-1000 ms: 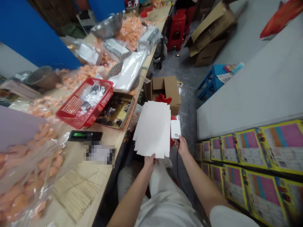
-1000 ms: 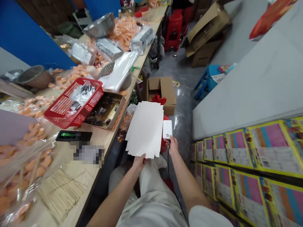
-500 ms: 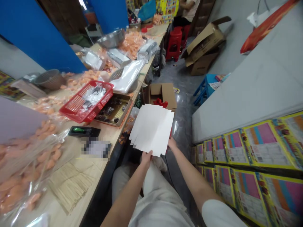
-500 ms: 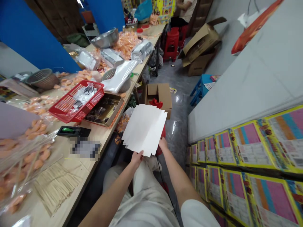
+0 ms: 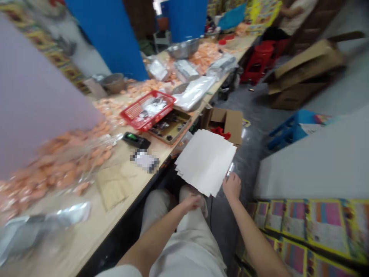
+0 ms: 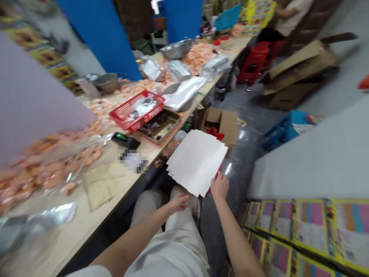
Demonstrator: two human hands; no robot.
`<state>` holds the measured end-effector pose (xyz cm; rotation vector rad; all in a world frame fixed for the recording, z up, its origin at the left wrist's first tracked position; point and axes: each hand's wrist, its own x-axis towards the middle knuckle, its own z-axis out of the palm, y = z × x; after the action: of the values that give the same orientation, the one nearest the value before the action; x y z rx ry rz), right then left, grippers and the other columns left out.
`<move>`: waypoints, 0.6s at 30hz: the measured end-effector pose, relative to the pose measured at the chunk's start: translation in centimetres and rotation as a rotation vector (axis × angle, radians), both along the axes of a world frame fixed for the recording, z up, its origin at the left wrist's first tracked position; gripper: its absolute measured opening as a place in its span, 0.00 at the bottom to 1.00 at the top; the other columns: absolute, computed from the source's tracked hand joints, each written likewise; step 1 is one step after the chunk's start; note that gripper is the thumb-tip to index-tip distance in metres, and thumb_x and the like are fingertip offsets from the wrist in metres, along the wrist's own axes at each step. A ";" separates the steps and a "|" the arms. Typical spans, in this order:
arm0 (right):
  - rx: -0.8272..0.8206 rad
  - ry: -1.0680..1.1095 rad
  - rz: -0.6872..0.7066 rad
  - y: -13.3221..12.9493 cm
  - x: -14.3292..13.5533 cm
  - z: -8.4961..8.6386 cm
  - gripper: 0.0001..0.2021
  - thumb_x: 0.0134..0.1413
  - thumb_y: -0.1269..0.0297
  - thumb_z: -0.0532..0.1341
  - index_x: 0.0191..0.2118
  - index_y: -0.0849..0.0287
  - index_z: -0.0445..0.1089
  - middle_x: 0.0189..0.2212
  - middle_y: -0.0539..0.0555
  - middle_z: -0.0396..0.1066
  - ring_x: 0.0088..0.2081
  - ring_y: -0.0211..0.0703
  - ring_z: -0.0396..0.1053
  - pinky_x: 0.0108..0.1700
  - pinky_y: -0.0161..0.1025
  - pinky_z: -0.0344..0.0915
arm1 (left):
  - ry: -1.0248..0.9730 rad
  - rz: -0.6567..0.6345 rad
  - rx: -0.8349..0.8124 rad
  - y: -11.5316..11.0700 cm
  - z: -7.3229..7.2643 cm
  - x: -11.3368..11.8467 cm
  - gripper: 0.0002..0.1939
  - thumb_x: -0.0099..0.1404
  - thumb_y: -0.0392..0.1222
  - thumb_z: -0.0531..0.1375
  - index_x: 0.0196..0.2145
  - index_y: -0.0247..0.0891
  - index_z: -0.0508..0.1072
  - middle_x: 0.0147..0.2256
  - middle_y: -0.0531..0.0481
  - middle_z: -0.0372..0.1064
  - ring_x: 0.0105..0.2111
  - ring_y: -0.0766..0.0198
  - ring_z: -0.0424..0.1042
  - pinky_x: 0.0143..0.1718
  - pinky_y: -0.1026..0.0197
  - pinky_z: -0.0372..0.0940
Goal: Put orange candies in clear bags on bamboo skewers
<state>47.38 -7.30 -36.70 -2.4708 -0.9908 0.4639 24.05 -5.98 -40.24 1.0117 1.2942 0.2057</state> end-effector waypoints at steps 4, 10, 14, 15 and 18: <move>0.226 -0.327 0.357 1.1 -4.6 -0.3 0.23 0.63 0.67 0.48 0.59 0.71 0.63 0.62 0.71 0.56 0.65 0.66 0.49 0.59 0.58 0.56 | 0.200 -0.062 0.126 -3.2 1.3 -7.4 0.13 0.67 0.38 0.58 0.49 0.35 0.70 0.47 0.44 0.71 0.48 0.59 0.71 0.51 0.52 0.66; 0.524 -0.430 0.860 5.0 -16.4 -0.3 0.19 0.61 0.72 0.51 0.54 0.67 0.68 0.58 0.67 0.63 0.64 0.60 0.54 0.58 0.53 0.60 | 0.527 -0.222 0.143 -8.1 1.5 -17.7 0.14 0.68 0.40 0.57 0.51 0.35 0.70 0.54 0.41 0.66 0.56 0.54 0.65 0.59 0.43 0.56; 0.547 -0.339 1.170 5.5 -23.8 -0.2 0.20 0.57 0.75 0.52 0.54 0.66 0.69 0.56 0.64 0.66 0.64 0.58 0.54 0.60 0.51 0.59 | 0.552 -0.429 -0.006 -9.0 -0.5 -17.6 0.18 0.65 0.47 0.61 0.49 0.36 0.71 0.51 0.42 0.69 0.52 0.52 0.69 0.54 0.41 0.63; 0.520 -0.322 1.227 5.2 -25.0 -0.5 0.21 0.57 0.76 0.52 0.54 0.65 0.69 0.56 0.64 0.66 0.64 0.57 0.54 0.60 0.51 0.59 | 0.536 -0.467 -0.034 -8.8 -1.0 -17.2 0.19 0.63 0.49 0.63 0.48 0.36 0.72 0.50 0.41 0.71 0.51 0.51 0.70 0.53 0.41 0.64; 0.358 -0.297 1.330 3.7 -26.2 -2.5 0.21 0.55 0.77 0.53 0.52 0.63 0.72 0.55 0.63 0.68 0.63 0.57 0.57 0.59 0.51 0.60 | 0.462 -0.528 -0.046 -8.3 -1.9 -17.1 0.24 0.52 0.53 0.68 0.45 0.38 0.76 0.46 0.38 0.74 0.50 0.41 0.71 0.52 0.38 0.64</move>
<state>21.20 -3.64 -39.20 -1.2792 -2.4995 0.2297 6.94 -14.25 -42.17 1.3719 1.3783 -0.4844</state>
